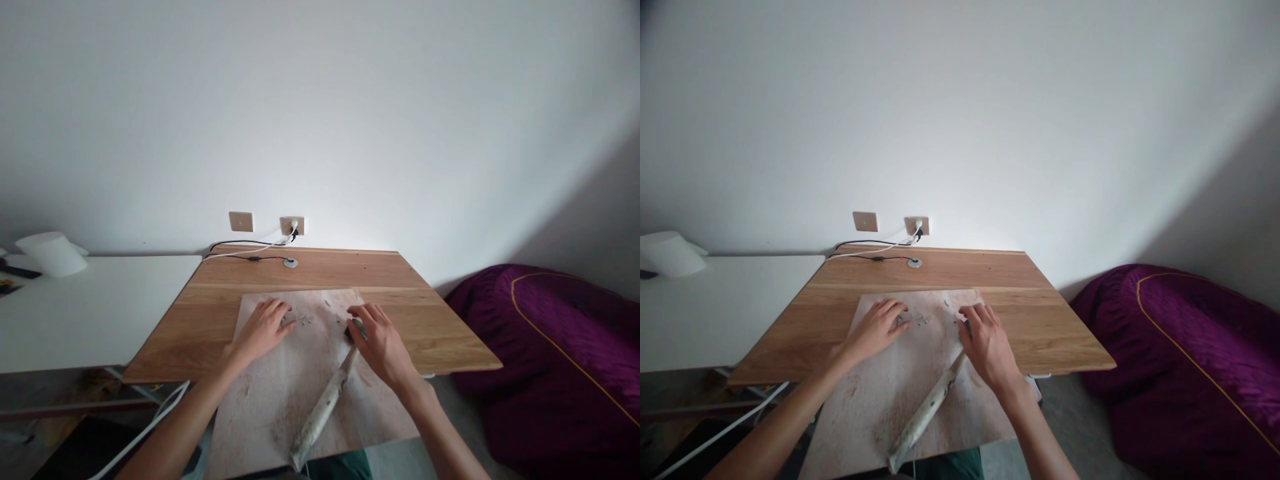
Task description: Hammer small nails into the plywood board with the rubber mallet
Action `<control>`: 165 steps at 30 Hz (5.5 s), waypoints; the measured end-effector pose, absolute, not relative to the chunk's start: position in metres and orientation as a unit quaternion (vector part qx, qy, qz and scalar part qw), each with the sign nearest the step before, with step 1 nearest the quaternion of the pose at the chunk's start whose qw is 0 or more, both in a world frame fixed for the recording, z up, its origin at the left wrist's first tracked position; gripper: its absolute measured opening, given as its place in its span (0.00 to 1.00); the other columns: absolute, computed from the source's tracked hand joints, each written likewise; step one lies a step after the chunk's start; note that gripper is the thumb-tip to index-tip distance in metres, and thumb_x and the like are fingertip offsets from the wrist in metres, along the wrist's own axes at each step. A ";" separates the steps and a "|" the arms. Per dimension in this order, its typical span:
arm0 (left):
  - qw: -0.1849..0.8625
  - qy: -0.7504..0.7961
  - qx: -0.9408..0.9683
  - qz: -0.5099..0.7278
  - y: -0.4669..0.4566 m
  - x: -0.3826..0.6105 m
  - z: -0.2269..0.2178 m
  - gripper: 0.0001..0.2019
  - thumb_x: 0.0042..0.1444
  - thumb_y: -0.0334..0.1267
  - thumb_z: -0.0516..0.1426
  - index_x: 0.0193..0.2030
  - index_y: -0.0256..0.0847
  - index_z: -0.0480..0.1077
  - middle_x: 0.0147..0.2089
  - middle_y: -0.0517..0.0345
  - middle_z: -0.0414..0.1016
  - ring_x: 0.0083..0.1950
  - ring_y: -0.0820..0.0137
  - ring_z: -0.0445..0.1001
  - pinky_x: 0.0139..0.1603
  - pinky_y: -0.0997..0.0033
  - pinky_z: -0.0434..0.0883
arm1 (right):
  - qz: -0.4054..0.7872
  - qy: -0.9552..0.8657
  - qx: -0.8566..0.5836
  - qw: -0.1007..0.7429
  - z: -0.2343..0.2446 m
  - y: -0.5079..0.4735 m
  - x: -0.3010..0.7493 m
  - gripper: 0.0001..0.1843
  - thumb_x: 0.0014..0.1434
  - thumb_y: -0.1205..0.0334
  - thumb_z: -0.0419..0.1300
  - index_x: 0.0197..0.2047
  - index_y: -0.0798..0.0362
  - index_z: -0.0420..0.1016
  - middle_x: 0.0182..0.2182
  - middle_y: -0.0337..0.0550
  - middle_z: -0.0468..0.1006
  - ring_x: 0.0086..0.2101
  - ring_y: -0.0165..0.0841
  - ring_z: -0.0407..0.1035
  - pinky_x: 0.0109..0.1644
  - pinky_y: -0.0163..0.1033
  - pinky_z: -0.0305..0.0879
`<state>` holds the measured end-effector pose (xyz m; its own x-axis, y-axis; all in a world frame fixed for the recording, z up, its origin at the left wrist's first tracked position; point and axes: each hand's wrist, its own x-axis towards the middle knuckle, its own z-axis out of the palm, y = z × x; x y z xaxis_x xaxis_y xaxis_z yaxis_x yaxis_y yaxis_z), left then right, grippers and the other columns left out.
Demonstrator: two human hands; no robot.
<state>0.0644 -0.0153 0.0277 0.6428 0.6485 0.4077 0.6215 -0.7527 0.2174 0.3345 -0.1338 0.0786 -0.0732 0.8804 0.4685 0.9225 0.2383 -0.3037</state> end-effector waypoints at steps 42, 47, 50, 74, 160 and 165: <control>0.013 0.648 0.669 0.365 -0.089 -0.166 -0.003 0.27 0.61 0.54 0.52 0.67 0.56 0.63 0.72 0.51 0.59 0.72 0.42 0.65 0.67 0.36 0.71 | 0.219 -0.695 -0.583 0.361 0.015 -0.188 0.237 0.15 0.73 0.56 0.53 0.57 0.47 0.75 0.46 0.47 0.83 0.47 0.40 0.79 0.53 0.41 0.74; 0.003 0.651 0.667 0.363 -0.087 -0.173 -0.006 0.26 0.62 0.53 0.52 0.67 0.59 0.63 0.68 0.52 0.65 0.73 0.42 0.62 0.67 0.32 0.69 | 0.232 -0.694 -0.568 0.375 0.008 -0.190 0.243 0.15 0.73 0.55 0.53 0.56 0.46 0.76 0.46 0.46 0.83 0.47 0.39 0.79 0.54 0.41 0.74; 0.013 0.665 0.660 0.350 -0.089 -0.180 -0.009 0.27 0.60 0.54 0.53 0.67 0.60 0.62 0.64 0.53 0.70 0.69 0.41 0.67 0.67 0.32 0.68 | 0.228 -0.686 -0.570 0.392 0.004 -0.193 0.253 0.15 0.72 0.52 0.54 0.54 0.46 0.78 0.45 0.46 0.84 0.47 0.40 0.80 0.52 0.41 0.76; 0.067 0.690 0.637 0.338 -0.107 -0.160 0.014 0.19 0.56 0.58 0.53 0.49 0.57 0.75 0.46 0.51 0.83 0.51 0.42 0.80 0.55 0.36 0.75 | 0.287 -0.656 -0.575 0.397 -0.002 -0.197 0.275 0.22 0.70 0.44 0.54 0.55 0.49 0.76 0.42 0.48 0.85 0.35 0.38 0.80 0.43 0.40 0.78; 0.105 0.433 0.832 0.330 -0.073 -0.007 -0.017 0.17 0.71 0.46 0.53 0.63 0.45 0.66 0.69 0.45 0.68 0.72 0.55 0.67 0.71 0.46 0.68 | 0.216 -0.647 -0.681 0.265 0.031 -0.176 0.333 0.23 0.74 0.40 0.45 0.49 0.46 0.74 0.29 0.39 0.81 0.33 0.41 0.80 0.36 0.39 0.68; 0.103 0.434 0.831 0.332 -0.073 -0.007 -0.017 0.17 0.71 0.46 0.54 0.62 0.46 0.66 0.70 0.45 0.68 0.71 0.54 0.67 0.71 0.45 0.68 | 0.212 -0.645 -0.681 0.274 0.031 -0.178 0.332 0.22 0.74 0.41 0.46 0.44 0.46 0.74 0.27 0.37 0.79 0.30 0.39 0.78 0.35 0.38 0.67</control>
